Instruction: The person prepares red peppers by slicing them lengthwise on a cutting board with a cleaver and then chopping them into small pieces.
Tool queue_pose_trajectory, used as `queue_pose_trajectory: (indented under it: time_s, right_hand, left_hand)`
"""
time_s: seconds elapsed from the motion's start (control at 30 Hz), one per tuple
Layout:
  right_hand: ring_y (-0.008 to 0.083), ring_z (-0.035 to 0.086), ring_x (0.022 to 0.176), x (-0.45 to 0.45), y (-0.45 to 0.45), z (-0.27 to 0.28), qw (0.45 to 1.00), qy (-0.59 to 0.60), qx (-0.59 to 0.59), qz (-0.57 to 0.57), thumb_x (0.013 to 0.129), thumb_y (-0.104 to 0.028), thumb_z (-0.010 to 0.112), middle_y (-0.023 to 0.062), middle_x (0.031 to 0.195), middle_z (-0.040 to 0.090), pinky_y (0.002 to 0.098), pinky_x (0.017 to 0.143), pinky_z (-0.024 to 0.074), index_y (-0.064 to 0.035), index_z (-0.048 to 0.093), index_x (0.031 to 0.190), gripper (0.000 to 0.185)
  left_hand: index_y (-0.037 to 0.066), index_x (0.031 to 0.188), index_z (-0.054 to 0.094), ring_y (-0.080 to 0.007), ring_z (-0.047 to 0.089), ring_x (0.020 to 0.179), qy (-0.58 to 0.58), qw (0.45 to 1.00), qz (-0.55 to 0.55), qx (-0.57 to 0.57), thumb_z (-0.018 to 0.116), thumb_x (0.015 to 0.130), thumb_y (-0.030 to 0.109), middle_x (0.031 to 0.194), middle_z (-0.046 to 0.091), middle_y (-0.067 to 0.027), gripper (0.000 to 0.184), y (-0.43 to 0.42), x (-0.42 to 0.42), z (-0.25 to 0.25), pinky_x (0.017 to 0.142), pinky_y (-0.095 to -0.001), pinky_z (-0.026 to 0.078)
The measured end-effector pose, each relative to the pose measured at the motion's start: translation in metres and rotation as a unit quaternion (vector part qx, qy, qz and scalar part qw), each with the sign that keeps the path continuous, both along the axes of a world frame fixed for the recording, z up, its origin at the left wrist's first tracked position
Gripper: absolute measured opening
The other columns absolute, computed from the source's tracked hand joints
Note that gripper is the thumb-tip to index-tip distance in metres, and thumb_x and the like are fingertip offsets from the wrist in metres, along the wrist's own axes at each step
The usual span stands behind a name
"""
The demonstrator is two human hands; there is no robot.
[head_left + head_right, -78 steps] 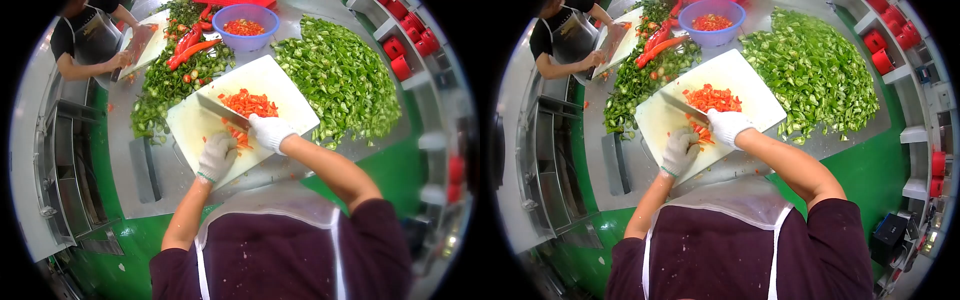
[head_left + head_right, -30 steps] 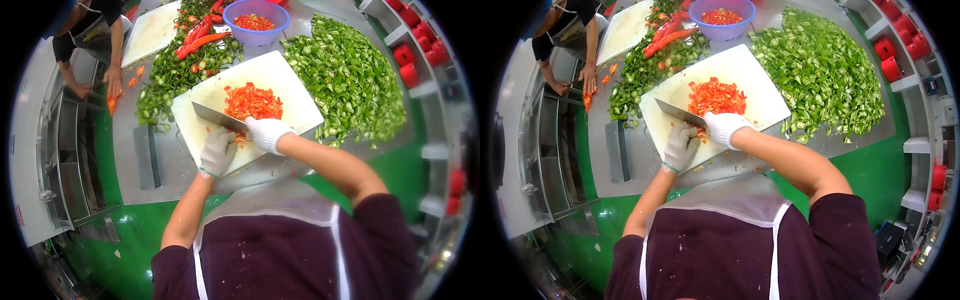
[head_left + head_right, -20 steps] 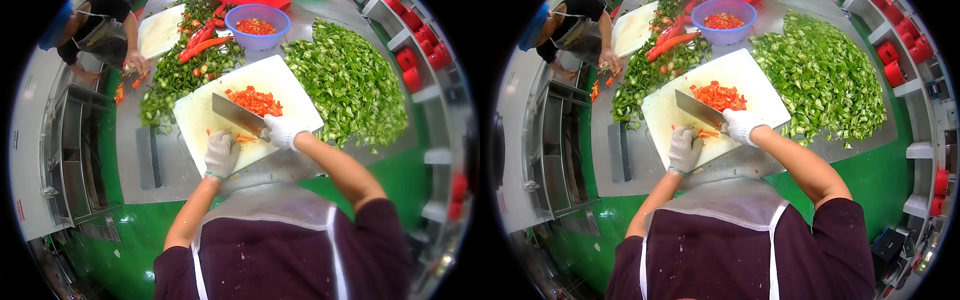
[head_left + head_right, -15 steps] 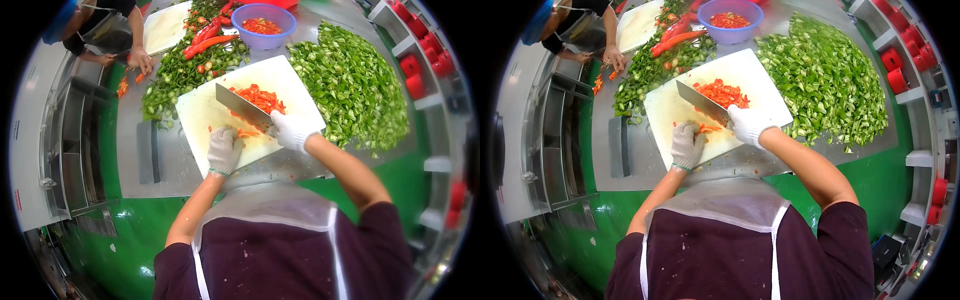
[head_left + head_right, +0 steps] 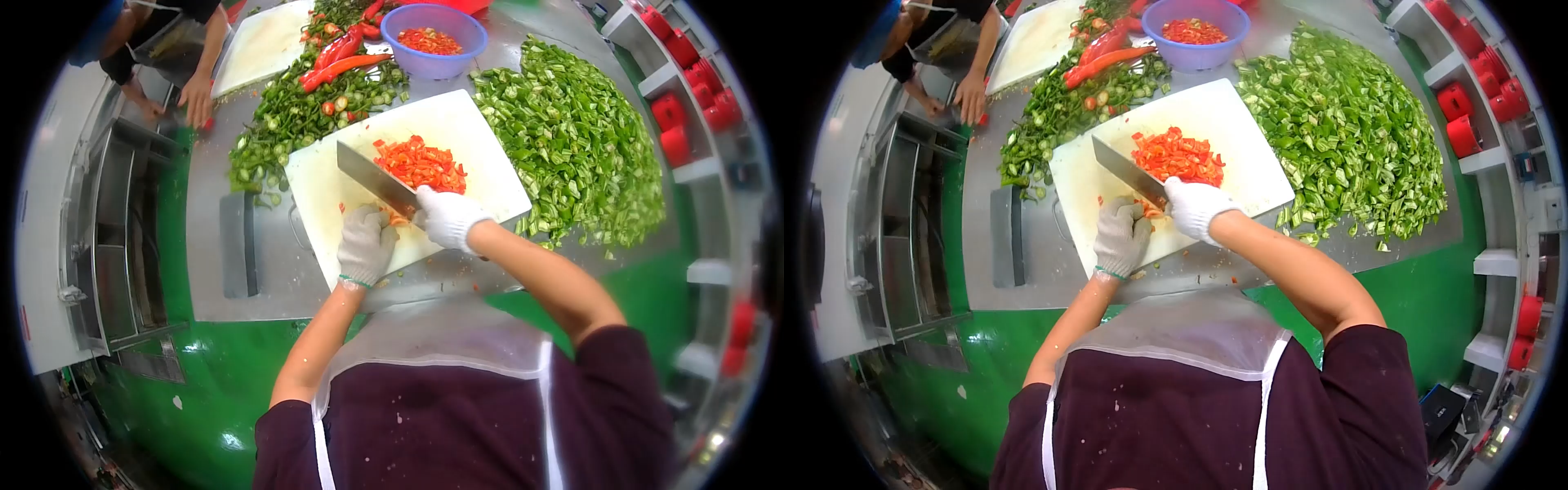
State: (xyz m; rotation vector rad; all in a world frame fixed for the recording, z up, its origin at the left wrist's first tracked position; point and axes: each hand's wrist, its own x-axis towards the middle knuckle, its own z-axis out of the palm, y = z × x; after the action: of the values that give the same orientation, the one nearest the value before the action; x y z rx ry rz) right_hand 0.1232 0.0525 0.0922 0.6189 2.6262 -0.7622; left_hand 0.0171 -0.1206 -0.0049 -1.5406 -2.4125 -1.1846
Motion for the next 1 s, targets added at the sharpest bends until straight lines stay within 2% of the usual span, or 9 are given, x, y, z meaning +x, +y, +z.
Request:
queue_pose_trajectory:
  time_s: [0.07,0.2,0.3,0.4,0.5,0.77,0.9,1.0]
  right_hand:
    - [0.0478,0.067,0.094,0.011,0.001,0.017,1.0,0.006,-0.016,-0.012,0.098,-0.015,0.05,0.0291,0.098,0.069,0.054,0.081,0.0519,-0.0005,0.051,0.111,0.02]
    - [0.0476,0.067,0.092,0.02,0.004,0.041,0.999,-0.016,0.039,0.013,0.099,-0.015,0.048,0.028,0.098,0.069,0.054,0.08,0.0524,0.0001,0.051,0.111,0.019]
    - [0.0466,0.068,0.094,0.014,0.002,0.036,0.998,-0.047,0.043,0.019,0.099,-0.016,0.047,0.0289,0.099,0.069,0.0541,0.08,0.0525,0.0006,0.053,0.112,0.021]
    - [0.0458,0.068,0.095,-0.005,0.003,-0.017,0.998,-0.037,0.027,-0.034,0.1,-0.017,0.045,0.0277,0.102,0.07,0.0537,0.081,0.0531,-0.0002,0.055,0.114,0.024]
    - [0.0456,0.068,0.098,-0.017,0.005,-0.005,0.998,-0.014,0.054,0.02,0.1,-0.018,0.044,0.026,0.104,0.07,0.0529,0.084,0.0534,-0.0013,0.055,0.115,0.025]
    - [0.0449,0.068,0.105,-0.01,0.005,0.02,0.998,-0.033,0.04,0.031,0.098,-0.014,0.046,0.0276,0.109,0.07,0.0528,0.09,0.0529,-0.0003,0.055,0.12,0.027]
    - [0.0453,0.068,0.104,-0.028,-0.003,-0.01,0.999,-0.027,0.024,0.008,0.098,-0.015,0.048,0.0284,0.111,0.069,0.0528,0.089,0.0536,0.0005,0.056,0.119,0.027]
    - [0.0453,0.067,0.106,-0.044,0.0,-0.011,1.0,-0.009,-0.002,-0.019,0.099,-0.017,0.05,0.0288,0.114,0.068,0.0532,0.089,0.0534,-0.001,0.056,0.119,0.026]
  left_hand:
    - [0.004,0.098,0.063,-0.0399,0.059,0.103,0.005,1.0,0.011,0.013,0.071,0.08,0.006,0.108,0.064,-0.0195,0.02,-0.005,0.006,-0.002,0.088,-0.0479,0.05]
    - [0.004,0.097,0.064,-0.0395,0.059,0.102,0.022,0.999,0.031,0.021,0.072,0.08,0.007,0.108,0.064,-0.0194,0.019,0.0,0.006,-0.003,0.087,-0.0479,0.05]
    - [0.004,0.096,0.063,-0.0395,0.059,0.1,-0.006,1.0,0.021,-0.005,0.071,0.08,0.007,0.105,0.064,-0.019,0.018,0.0,0.006,0.002,0.085,-0.0489,0.049]
    - [0.004,0.094,0.062,-0.0395,0.059,0.097,-0.017,1.0,0.02,0.004,0.071,0.079,0.006,0.102,0.064,-0.0183,0.018,0.002,0.005,0.001,0.083,-0.0501,0.049]
    - [0.004,0.094,0.062,-0.0396,0.059,0.095,-0.009,1.0,0.003,0.004,0.071,0.078,0.005,0.1,0.064,-0.018,0.018,0.003,0.004,0.0,0.082,-0.0504,0.049]
    - [0.005,0.096,0.063,-0.0394,0.059,0.098,0.009,1.0,0.016,0.022,0.072,0.078,0.006,0.103,0.064,-0.0179,0.02,0.001,0.008,0.0,0.087,-0.0488,0.048]
    - [0.005,0.097,0.064,-0.0386,0.058,0.1,-0.002,1.0,0.018,0.001,0.072,0.078,0.007,0.106,0.065,-0.0168,0.02,0.001,0.005,-0.003,0.088,-0.0484,0.048]
    - [0.005,0.097,0.064,-0.038,0.058,0.1,0.008,1.0,0.014,0.005,0.072,0.079,0.007,0.106,0.065,-0.0157,0.02,0.0,0.006,-0.003,0.089,-0.0479,0.048]
